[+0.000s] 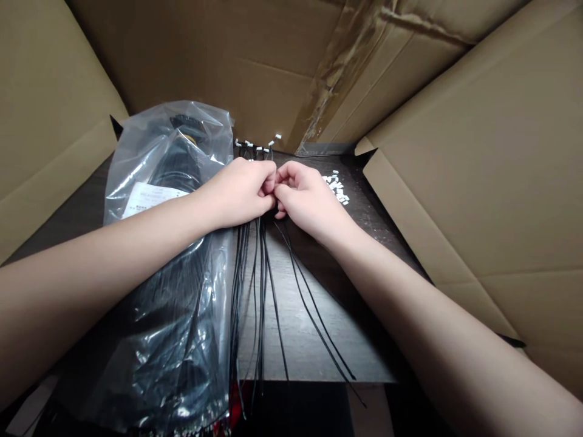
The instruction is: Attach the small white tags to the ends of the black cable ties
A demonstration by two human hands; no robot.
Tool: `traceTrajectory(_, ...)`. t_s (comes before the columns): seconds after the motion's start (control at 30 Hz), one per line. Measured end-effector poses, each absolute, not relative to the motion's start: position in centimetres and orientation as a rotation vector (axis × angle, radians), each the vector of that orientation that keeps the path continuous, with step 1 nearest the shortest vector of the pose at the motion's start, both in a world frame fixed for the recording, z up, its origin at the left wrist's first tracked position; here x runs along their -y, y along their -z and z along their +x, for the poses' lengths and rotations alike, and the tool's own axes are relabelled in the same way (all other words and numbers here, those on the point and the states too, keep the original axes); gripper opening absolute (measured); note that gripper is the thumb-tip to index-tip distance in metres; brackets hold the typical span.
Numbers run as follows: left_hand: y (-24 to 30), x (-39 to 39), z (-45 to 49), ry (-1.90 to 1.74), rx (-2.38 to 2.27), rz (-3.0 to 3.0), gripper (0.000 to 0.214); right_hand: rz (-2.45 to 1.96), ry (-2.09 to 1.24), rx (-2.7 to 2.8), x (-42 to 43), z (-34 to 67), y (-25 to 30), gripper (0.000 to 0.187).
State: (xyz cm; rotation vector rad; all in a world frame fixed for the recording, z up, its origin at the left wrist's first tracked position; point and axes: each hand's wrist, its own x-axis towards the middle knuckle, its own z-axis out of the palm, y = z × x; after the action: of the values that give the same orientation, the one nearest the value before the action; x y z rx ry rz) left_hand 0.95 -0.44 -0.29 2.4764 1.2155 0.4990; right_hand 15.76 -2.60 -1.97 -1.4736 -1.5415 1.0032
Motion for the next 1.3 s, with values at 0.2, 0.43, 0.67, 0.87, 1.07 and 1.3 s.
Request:
traceTrajectory(0.2,0.20,0.47,0.90,-0.493,-1.208,2.460,0.002,-1.485,-1.004,1.547,2.67,15.80,1.90,0.016)
traceTrajectory(0.43,0.29,0.36,0.92,-0.491,-1.207,2.470,0.006,-1.480,-1.012,1.548,2.68,15.80,1.85,0.017)
traceTrajectory(0.67,0.29,0.38,0.96,-0.498,-1.209,2.467,0.004,-1.491,-1.016,1.539,2.76,15.73,1.68,0.017)
traceTrajectory(0.87,0.36,0.35,0.92,-0.502,-1.197,2.459,0.005,-1.512,-0.978,1.568,2.91,15.67,1.71,0.016)
traceTrajectory(1.07,0.43,0.34,0.91,-0.484,-1.189,2.499,0.012,-1.591,-0.793,1.743,3.25,15.58,1.24,0.018)
traceTrajectory(1.3,0.36,0.41,0.90,-0.473,-1.196,2.505,0.013,-1.575,-0.809,1.750,3.15,15.73,1.44,0.018)
